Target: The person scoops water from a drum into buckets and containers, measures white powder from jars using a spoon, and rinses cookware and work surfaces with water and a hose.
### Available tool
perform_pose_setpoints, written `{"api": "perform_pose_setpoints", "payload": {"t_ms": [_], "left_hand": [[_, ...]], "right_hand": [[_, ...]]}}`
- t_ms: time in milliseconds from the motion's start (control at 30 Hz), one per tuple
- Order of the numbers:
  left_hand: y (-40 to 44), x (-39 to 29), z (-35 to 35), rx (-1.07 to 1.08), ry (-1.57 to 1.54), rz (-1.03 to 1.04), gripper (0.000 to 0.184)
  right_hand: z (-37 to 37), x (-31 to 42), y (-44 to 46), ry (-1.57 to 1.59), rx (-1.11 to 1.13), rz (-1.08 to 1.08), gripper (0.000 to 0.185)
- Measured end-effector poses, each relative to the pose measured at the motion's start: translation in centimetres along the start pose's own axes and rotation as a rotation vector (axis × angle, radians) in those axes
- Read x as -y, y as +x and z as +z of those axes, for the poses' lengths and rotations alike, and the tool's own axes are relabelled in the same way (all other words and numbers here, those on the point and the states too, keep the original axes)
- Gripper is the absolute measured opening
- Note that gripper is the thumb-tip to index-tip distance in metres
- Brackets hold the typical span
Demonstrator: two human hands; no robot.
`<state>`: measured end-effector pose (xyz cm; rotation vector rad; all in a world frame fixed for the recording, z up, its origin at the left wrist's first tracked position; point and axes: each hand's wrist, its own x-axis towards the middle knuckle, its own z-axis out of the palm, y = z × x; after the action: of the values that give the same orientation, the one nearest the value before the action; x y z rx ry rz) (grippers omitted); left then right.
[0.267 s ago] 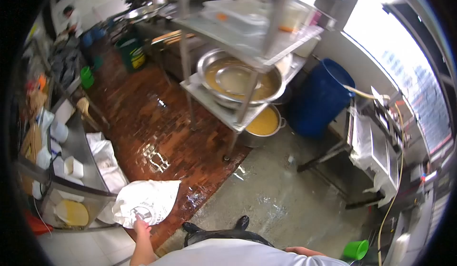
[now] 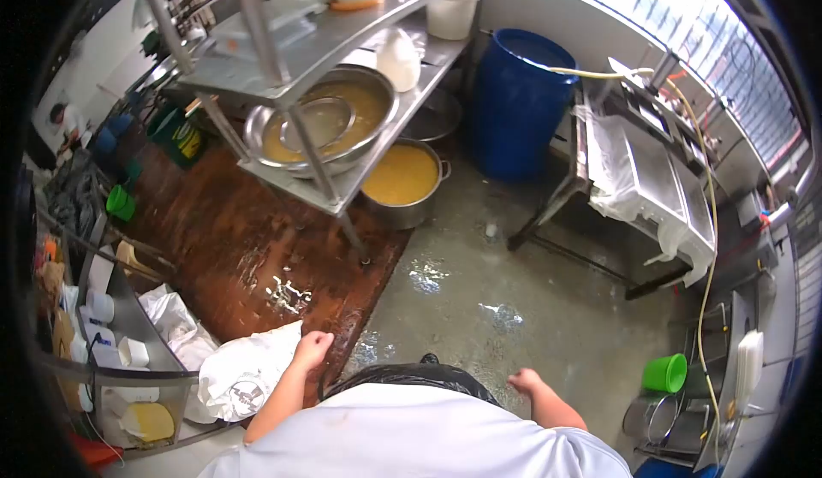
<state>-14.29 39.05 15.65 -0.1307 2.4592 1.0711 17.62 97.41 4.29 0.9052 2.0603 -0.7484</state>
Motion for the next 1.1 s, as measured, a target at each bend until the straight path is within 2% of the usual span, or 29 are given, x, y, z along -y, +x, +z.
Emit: {"api": "perform_pose_setpoints", "payload": {"t_ms": [33,67,100,167,200,267,367,500,633,667,700,733,800,833,900,933,967,1033,1100], "left_hand": [[2.3,-2.1,1.4,-0.01,0.204,0.251,0.04],[3.2,-5.6,2.7,-0.044,0.193,0.295,0.039],[4.0,-9.3,3.4,0.016,0.063,0.249,0.037],[7.0,-14.1,5.2,0.177,-0.08,0.05,0.04],[8.0,-16.4,6.0,0.181,-0.078,0.05,0.04],[9.4,-20.7,6.9,0.176,0.138,0.261,0.038],[13.9,-25.5,9.0,0.21,0.188,0.339,0.038],[22.5,-32.1,12.8,0.194,0.115,0.375,0.039],[32.6,-39.5,15.8,0.082,0.035,0.392,0.046],[35.7,-40.7,16.8,-0.015,-0.038,0.445,0.05],[38.2,-43.5,16.6,0.0,-0.127,0.444,0.051],[40.4,-47.0,15.6,-0.053,-0.172,0.465,0.054],[47.7,-51.9,14.6,-0.258,-0.162,0.611,0.056],[49.6,-55.6,13.0,-0.302,-0.268,0.564,0.056],[56.4,-60.7,11.0,-0.494,-0.39,0.664,0.056],[56.5,-65.1,8.2,-0.502,-0.365,0.593,0.057],[59.7,-66.9,7.1,-0.505,-0.472,0.494,0.059],[65.7,-69.4,4.4,-0.326,-0.739,0.299,0.076],[69.6,-71.3,2.7,-0.237,-0.898,0.197,0.068]], "right_hand": [[-2.3,-0.4,1.4,0.025,-0.092,0.015,0.034],[-4.2,-0.5,2.6,0.136,-0.215,0.009,0.037],[-6.2,-0.1,4.1,0.249,-0.34,-0.001,0.039],[-12.0,4.6,2.7,0.177,-0.535,-0.129,0.031],[-14.6,7.0,2.3,0.179,-0.534,-0.125,0.031],[-18.1,10.7,2.3,0.302,-0.655,-0.21,0.029],[-21.1,14.7,4.8,0.45,-0.639,-0.328,0.028],[-24.5,16.5,8.6,0.292,-0.426,-0.355,0.036],[-26.2,10.5,13.9,-0.026,-0.158,-0.136,0.05],[-26.6,7.8,14.6,-0.026,-0.084,-0.115,0.05],[-27.9,6.3,15.5,-0.022,-0.013,-0.094,0.05],[-30.1,6.7,16.1,-0.024,-0.016,-0.1,0.05],[-33.2,6.2,14.6,0.178,-0.089,0.072,0.049],[-35.4,7.2,14.7,0.284,-0.13,0.138,0.047],[-38.6,8.3,16.3,0.264,-0.339,0.135,0.044],[-40.4,9.0,17.8,0.29,-0.384,0.116,0.042],[-42.7,10.1,19.4,0.315,-0.428,0.095,0.041],[-48.6,15.0,20.8,0.36,-0.533,-0.027,0.038],[-53.6,18.2,24.6,0.4,-0.586,-0.15,0.035]]}}
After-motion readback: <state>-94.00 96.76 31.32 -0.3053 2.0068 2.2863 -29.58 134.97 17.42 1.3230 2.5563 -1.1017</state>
